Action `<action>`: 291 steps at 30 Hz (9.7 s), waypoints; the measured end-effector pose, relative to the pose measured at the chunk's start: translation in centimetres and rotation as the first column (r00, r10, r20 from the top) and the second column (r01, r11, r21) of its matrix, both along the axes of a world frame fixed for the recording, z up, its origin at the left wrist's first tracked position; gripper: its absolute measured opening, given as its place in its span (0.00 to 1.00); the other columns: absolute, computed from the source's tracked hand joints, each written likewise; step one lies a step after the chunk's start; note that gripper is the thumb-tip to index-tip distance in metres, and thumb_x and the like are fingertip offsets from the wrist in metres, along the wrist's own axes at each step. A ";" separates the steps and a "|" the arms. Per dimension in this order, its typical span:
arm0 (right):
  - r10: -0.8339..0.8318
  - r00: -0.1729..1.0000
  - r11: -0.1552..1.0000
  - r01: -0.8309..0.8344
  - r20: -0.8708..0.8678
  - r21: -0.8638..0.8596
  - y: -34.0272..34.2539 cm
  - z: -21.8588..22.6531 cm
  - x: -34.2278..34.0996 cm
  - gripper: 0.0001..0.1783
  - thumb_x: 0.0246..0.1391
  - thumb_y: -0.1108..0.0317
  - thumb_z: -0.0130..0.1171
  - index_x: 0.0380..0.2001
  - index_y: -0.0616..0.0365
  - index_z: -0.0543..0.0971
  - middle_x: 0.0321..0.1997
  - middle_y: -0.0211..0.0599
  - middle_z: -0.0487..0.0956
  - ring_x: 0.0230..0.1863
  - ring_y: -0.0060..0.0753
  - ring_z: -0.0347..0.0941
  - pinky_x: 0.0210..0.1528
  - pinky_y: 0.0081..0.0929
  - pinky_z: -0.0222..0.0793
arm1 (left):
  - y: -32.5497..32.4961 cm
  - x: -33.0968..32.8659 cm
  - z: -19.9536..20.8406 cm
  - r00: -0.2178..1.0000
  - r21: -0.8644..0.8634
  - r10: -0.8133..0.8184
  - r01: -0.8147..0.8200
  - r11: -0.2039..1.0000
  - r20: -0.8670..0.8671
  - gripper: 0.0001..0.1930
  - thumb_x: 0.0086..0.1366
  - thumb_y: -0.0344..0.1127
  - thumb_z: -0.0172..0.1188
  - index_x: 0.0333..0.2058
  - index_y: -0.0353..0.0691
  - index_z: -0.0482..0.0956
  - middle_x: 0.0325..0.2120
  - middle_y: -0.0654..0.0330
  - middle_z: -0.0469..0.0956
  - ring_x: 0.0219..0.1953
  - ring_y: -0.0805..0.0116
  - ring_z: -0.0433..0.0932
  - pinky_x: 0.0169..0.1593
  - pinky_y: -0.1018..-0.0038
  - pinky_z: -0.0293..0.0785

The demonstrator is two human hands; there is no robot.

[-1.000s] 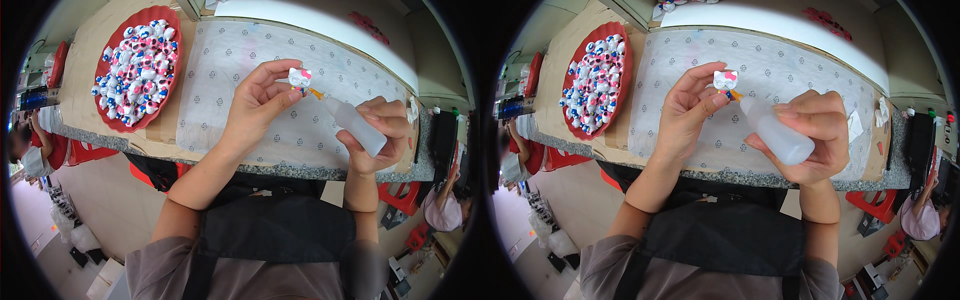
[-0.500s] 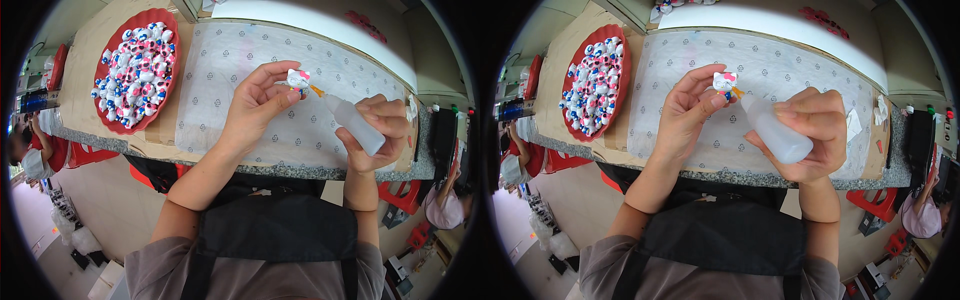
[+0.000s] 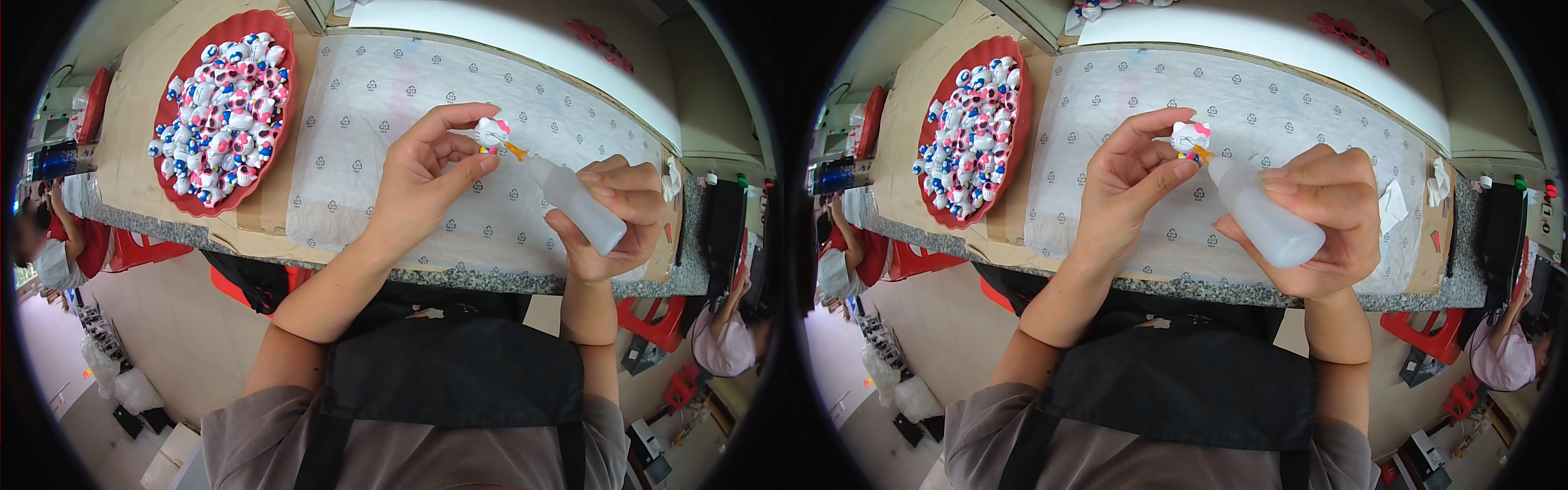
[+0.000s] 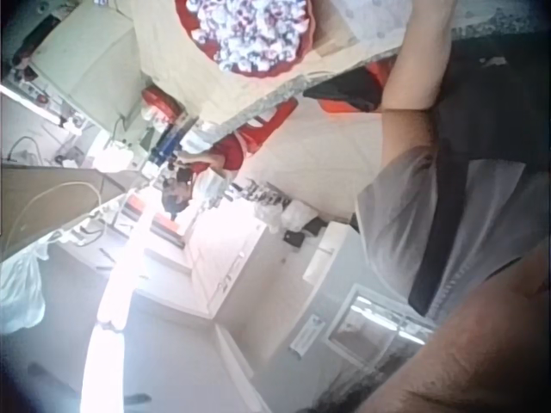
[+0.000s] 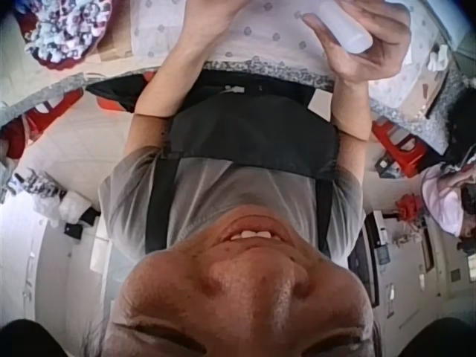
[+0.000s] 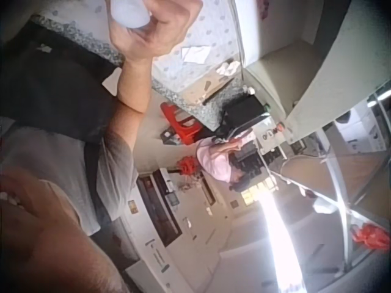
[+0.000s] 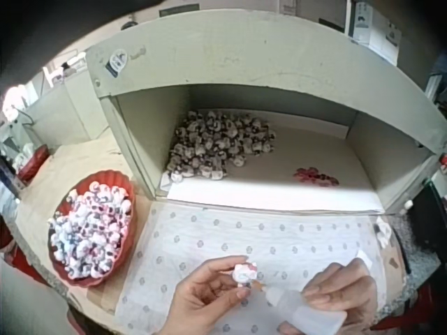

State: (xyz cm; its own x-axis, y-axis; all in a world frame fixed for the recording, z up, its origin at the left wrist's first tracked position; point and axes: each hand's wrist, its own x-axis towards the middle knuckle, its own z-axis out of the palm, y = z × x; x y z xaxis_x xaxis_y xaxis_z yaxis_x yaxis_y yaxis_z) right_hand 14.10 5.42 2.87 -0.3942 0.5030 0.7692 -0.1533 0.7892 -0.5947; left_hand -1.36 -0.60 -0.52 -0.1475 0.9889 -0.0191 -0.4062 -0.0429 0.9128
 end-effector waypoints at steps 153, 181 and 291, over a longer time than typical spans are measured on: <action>0.274 0.955 0.483 -0.037 0.111 -0.875 0.9 -2.1 -0.2 0.10 0.35 0.75 0.62 0.25 0.61 0.72 0.23 0.29 0.71 0.24 0.21 0.67 0.27 0.16 0.63 | -0.6 1.7 -0.9 0.971 0.242 0.120 -0.068 0.968 -0.207 0.08 0.55 0.27 0.51 0.36 0.35 0.70 0.28 0.59 0.68 0.27 0.74 0.72 0.33 0.79 0.69; 0.262 0.962 0.568 -0.089 0.077 -0.818 2.4 -0.1 1.5 0.19 0.37 0.74 0.58 0.38 0.62 0.71 0.31 0.30 0.70 0.29 0.15 0.64 0.30 0.15 0.63 | 15.5 -6.0 1.3 -0.523 0.243 0.118 -0.178 0.954 -0.844 0.14 0.48 0.47 0.57 0.17 0.43 0.76 0.15 0.56 0.75 0.21 0.61 0.76 0.24 0.70 0.69; -0.012 0.929 0.720 0.264 0.369 -0.642 11.7 1.1 6.2 0.19 0.41 0.73 0.55 0.40 0.62 0.67 0.35 0.39 0.72 0.37 0.33 0.72 0.31 0.23 0.72 | 0.7 -0.3 0.9 0.982 0.019 0.168 -0.171 0.985 0.087 0.21 0.52 0.22 0.54 0.47 0.34 0.66 0.33 0.65 0.69 0.32 0.81 0.70 0.41 0.83 0.66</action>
State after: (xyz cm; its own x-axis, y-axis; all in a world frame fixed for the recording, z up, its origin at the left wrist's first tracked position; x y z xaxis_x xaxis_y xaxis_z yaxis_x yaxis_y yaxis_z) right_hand 20.27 17.16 3.94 -0.4321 0.9005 0.0490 0.2192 0.1575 -0.9629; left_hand -1.65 0.14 0.38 -0.3119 0.9500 -0.0127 -0.4665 -0.1415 0.8731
